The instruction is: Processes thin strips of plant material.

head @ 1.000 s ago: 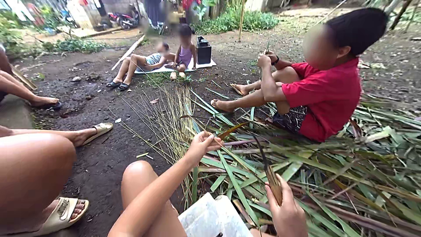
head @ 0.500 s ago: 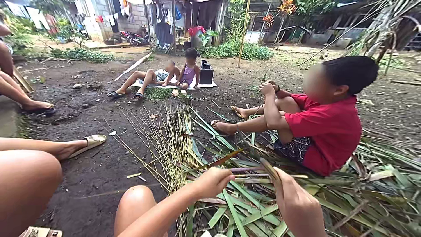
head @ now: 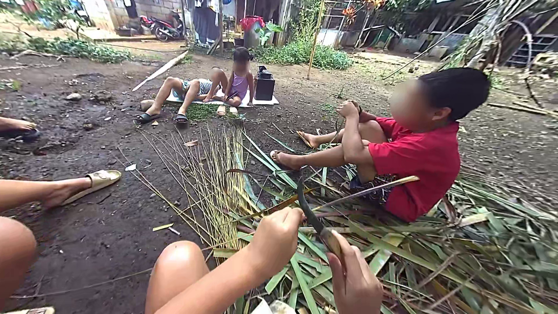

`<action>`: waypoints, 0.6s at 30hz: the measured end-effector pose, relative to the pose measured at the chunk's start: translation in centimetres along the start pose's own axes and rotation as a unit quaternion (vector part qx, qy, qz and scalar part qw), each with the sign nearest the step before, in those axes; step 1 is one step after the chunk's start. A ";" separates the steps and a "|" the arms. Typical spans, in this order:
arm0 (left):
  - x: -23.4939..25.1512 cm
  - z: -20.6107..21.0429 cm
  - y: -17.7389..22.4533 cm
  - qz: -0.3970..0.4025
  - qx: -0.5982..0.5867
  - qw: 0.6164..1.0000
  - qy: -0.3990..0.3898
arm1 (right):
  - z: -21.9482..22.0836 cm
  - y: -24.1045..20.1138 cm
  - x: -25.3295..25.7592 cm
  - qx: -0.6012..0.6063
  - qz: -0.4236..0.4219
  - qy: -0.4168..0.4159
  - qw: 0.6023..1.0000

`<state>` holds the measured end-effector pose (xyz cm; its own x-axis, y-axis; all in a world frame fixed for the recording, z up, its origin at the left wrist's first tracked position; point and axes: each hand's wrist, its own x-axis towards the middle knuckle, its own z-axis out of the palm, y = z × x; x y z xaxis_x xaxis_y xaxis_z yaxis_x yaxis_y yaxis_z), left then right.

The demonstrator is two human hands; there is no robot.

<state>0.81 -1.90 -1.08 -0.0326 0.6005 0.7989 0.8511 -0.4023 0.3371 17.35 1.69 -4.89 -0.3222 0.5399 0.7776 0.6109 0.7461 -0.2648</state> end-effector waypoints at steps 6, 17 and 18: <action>-0.3 0.8 -0.7 0.079 0.106 0.989 0.073 | 0.1 1.3 0.7 -0.075 -0.036 0.057 0.995; -2.6 -0.5 -1.6 0.035 0.097 0.993 0.053 | -4.4 7.8 3.0 0.005 0.307 0.183 0.934; -2.5 -0.7 -1.5 0.020 0.077 0.996 0.032 | -4.6 7.9 2.7 0.030 0.285 0.192 0.939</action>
<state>-0.69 -3.31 -3.27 -0.0259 0.5395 0.8416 0.9226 -0.3112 0.2278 24.64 7.27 -2.31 0.3356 0.6865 0.6451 0.5598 0.4055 -0.7227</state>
